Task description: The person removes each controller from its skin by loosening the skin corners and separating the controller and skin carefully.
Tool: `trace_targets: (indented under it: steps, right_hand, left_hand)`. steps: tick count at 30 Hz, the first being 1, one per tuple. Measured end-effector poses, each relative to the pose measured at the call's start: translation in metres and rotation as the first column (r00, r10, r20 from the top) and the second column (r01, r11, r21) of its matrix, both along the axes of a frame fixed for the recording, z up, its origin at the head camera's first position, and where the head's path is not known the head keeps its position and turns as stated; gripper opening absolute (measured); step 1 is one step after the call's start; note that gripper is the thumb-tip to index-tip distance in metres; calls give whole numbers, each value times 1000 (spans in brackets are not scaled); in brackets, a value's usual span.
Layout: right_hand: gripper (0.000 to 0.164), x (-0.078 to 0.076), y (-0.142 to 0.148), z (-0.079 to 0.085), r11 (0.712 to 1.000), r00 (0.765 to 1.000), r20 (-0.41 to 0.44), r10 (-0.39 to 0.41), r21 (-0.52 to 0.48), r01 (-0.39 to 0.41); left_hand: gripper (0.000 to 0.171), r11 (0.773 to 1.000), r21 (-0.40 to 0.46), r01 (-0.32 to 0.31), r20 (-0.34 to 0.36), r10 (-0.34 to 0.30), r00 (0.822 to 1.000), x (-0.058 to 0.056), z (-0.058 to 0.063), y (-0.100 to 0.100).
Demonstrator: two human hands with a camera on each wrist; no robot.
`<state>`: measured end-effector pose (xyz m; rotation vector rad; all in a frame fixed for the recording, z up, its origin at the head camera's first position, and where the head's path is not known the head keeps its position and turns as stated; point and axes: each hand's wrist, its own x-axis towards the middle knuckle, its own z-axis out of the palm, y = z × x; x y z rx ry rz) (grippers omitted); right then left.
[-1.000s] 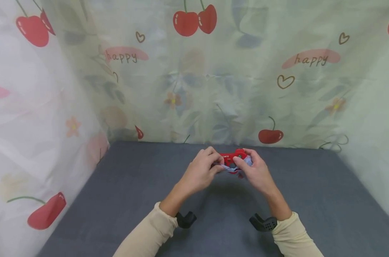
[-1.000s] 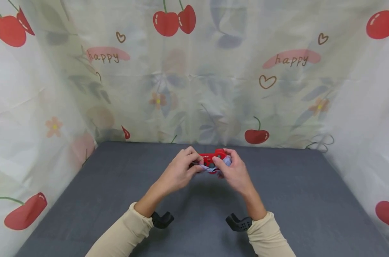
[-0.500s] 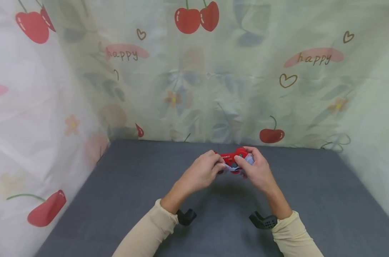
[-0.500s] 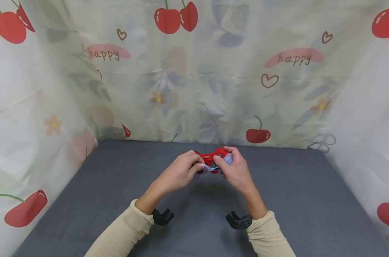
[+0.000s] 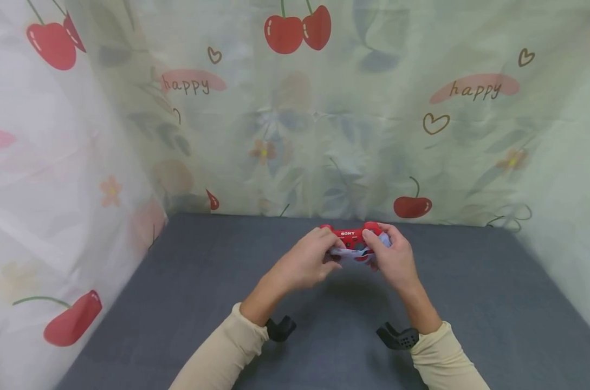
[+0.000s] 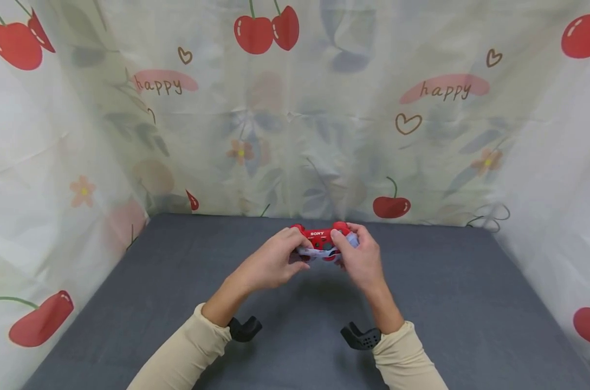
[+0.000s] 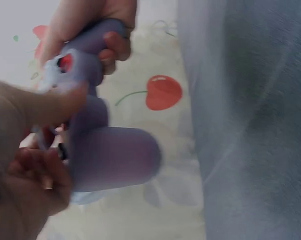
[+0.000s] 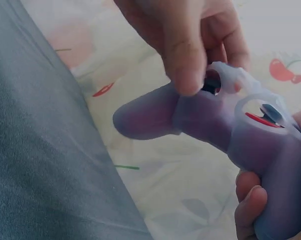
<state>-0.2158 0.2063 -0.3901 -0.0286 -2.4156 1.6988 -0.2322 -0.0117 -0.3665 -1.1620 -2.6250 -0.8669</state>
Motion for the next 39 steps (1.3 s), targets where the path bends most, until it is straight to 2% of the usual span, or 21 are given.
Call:
trace_targets:
  steps: [2, 4, 8, 13, 18, 22, 26, 28, 29, 32, 33, 34, 36, 37, 39]
  right_hand:
    - [56, 0, 1, 0, 1000, 1000, 5, -8, -12, 8]
    - [56, 0, 1, 0, 1000, 1000, 8, -11, -27, 12]
    - [56, 1, 0, 0, 997, 1000, 6, -23, -67, 23]
    - [53, -1, -3, 1, 983, 999, 35, -26, -182, 32]
    - [45, -3, -5, 4, 955, 999, 43, -8, -296, 20]
    - [40, -2, -6, 7, 944, 1000, 16, -4, -329, 9]
    - [39, -1, -6, 10, 933, 1000, -10, -16, -361, 11]
    - [37, -1, -7, 10, 925, 999, -14, -33, -379, 26]
    - [36, -1, -7, 10, 920, 999, -12, -42, -390, 34]
    - [34, 0, -10, 9, 914, 997, -3, -73, -401, 65]
    - [35, 0, -11, 9, 914, 997, -2, -82, -399, 74]
    - [36, 0, -12, 9, 914, 996, -5, -91, -398, 82]
    - [40, -1, -15, 9, 916, 994, -16, -111, -389, 96]
    - [42, -1, -16, 10, 917, 993, -25, -118, -386, 99]
    - [44, -1, -19, 11, 919, 990, -36, -133, -380, 110]
  left_hand:
    - [24, 1000, -12, 9, -124, -10, 992, 1, -2, 1]
    - [21, 1000, 14, 20, -240, -17, 971, 1, -5, 2]
    - [19, 993, 99, 60, -425, -12, 905, 0, -9, 2]
    - [16, 984, 152, 97, -579, 9, 816, -2, -10, 2]
    - [12, 971, 200, 129, -673, 40, 738, -4, -12, 3]
    - [11, 963, 224, 151, -715, 57, 697, -5, -10, 1]
    - [9, 975, 198, 101, -749, 84, 657, -5, -6, 1]
    - [8, 980, 195, 40, -776, 129, 618, -5, -6, 2]
    - [7, 979, 201, 9, -791, 157, 592, -4, -7, 3]
    - [6, 965, 250, -80, -820, 255, 512, -2, -11, 4]
    - [6, 956, 273, -106, -820, 288, 495, -2, -12, 5]
    - [9, 948, 290, -132, -816, 317, 484, -1, -13, 5]
    - [15, 933, 313, -177, -799, 360, 482, 0, -15, 7]
    - [18, 926, 321, -198, -787, 377, 488, 0, -15, 7]
    - [23, 916, 333, -225, -756, 402, 516, 0, -16, 9]
